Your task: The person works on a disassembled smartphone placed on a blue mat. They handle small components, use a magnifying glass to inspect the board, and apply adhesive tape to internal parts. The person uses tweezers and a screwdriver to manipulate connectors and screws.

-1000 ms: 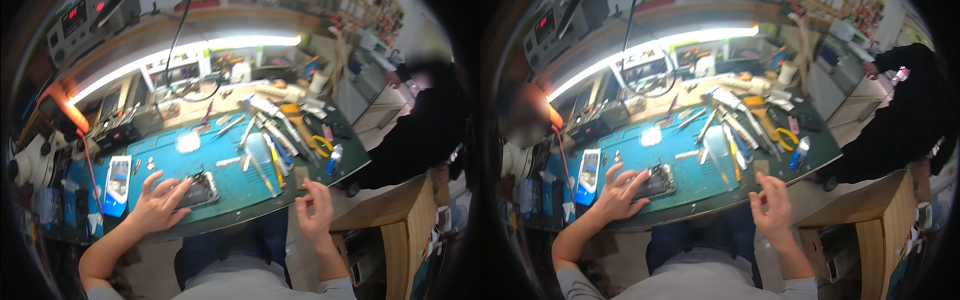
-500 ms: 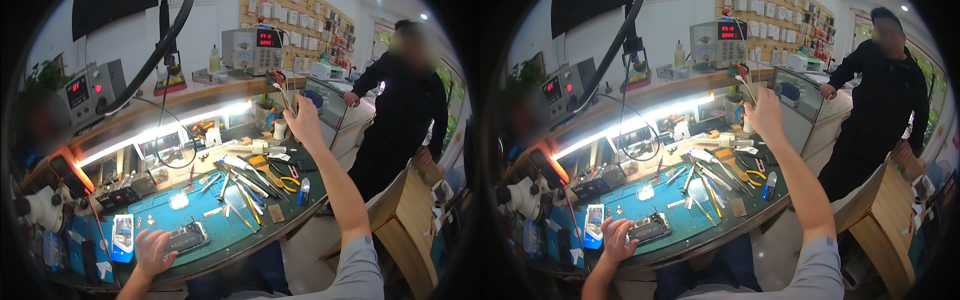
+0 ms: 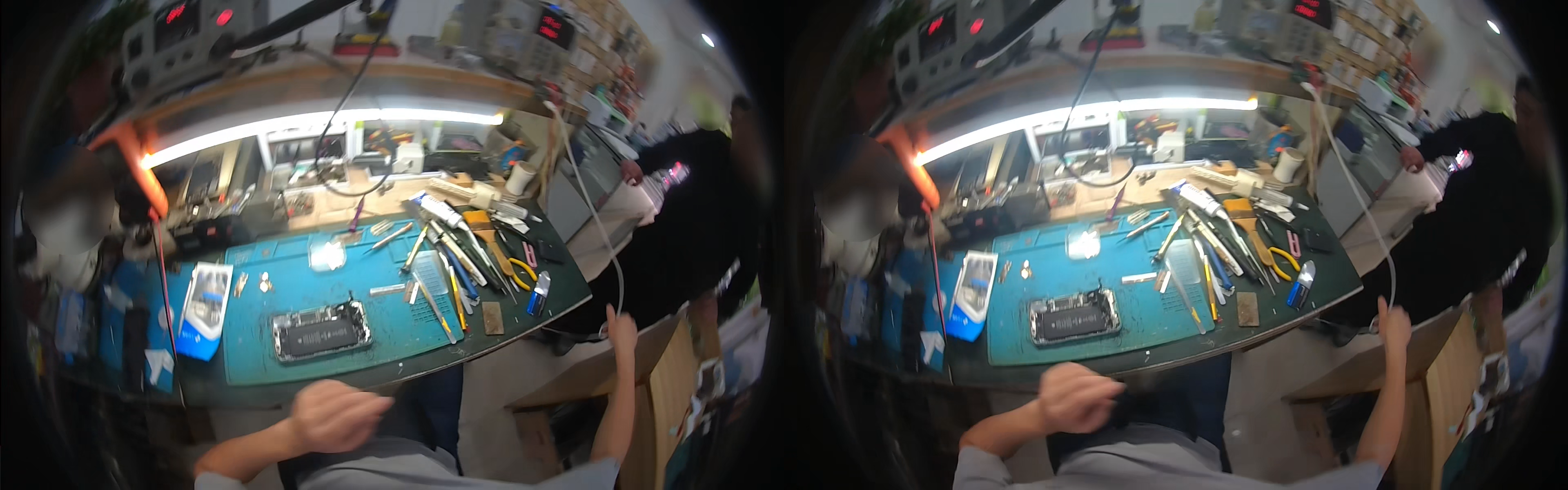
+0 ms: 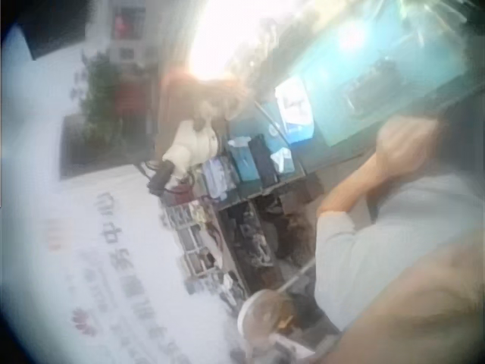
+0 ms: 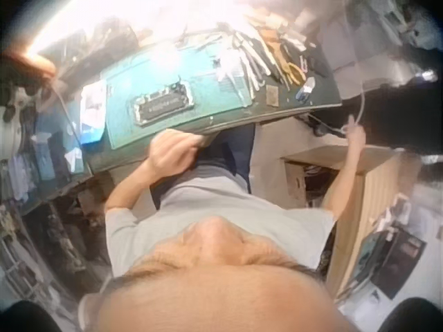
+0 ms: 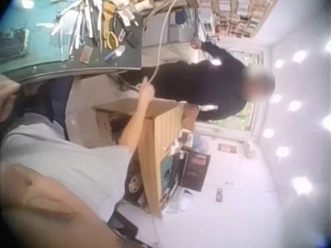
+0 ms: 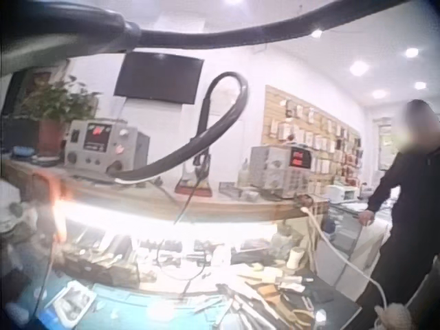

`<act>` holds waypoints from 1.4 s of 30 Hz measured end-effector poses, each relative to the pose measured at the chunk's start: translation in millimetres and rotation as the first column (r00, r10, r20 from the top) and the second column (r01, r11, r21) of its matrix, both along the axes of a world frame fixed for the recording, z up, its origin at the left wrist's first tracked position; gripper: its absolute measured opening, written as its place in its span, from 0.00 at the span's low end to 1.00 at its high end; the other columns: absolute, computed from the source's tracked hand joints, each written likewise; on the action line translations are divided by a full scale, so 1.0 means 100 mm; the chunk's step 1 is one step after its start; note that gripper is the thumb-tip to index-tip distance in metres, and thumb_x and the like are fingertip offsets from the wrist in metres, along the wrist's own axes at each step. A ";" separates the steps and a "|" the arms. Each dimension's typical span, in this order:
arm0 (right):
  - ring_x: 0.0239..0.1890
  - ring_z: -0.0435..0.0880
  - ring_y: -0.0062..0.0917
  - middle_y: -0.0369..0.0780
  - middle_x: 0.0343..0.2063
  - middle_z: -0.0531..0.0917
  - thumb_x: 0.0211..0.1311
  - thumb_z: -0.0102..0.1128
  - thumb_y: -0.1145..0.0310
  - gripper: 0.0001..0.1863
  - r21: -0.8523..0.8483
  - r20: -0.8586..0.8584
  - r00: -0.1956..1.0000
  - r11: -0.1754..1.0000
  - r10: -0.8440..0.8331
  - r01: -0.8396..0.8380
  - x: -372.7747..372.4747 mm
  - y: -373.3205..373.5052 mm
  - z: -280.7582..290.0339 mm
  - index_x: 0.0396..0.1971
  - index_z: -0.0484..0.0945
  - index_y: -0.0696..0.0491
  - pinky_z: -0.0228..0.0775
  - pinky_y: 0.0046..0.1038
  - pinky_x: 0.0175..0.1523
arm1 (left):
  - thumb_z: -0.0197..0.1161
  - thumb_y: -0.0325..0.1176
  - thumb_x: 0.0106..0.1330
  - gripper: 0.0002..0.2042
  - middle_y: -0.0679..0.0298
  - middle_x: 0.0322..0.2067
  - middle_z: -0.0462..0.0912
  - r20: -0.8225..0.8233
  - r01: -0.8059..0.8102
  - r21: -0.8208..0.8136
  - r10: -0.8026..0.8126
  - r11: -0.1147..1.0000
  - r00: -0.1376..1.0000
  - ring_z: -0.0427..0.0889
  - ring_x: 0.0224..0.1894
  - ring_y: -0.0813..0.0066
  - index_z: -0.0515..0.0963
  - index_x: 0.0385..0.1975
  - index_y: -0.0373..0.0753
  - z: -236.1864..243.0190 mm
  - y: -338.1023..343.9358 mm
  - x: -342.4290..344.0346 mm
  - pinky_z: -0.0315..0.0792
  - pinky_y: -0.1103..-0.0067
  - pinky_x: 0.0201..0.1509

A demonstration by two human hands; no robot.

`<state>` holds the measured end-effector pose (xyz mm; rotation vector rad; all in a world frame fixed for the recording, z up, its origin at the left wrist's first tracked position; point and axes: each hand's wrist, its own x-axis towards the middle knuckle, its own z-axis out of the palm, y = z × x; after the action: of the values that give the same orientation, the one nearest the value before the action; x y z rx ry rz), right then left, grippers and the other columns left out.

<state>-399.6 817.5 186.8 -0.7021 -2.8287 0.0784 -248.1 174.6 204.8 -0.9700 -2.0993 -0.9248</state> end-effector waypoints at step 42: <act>0.27 0.72 0.11 0.29 0.28 0.80 0.76 0.63 0.66 0.10 -0.643 -0.289 0.545 0.263 0.787 -0.720 0.51 -3.22 1.05 0.42 0.84 0.57 0.64 0.19 0.34 | 0.73 0.25 0.66 0.16 0.58 0.40 0.87 0.560 -0.075 0.076 0.020 0.994 0.828 0.88 0.41 0.60 0.83 0.53 0.39 0.42 -0.21 -0.53 0.83 0.70 0.45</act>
<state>-348.6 495.4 291.6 0.7298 -2.8472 1.3984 -300.9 153.4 247.0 -0.6349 -2.5112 -1.4011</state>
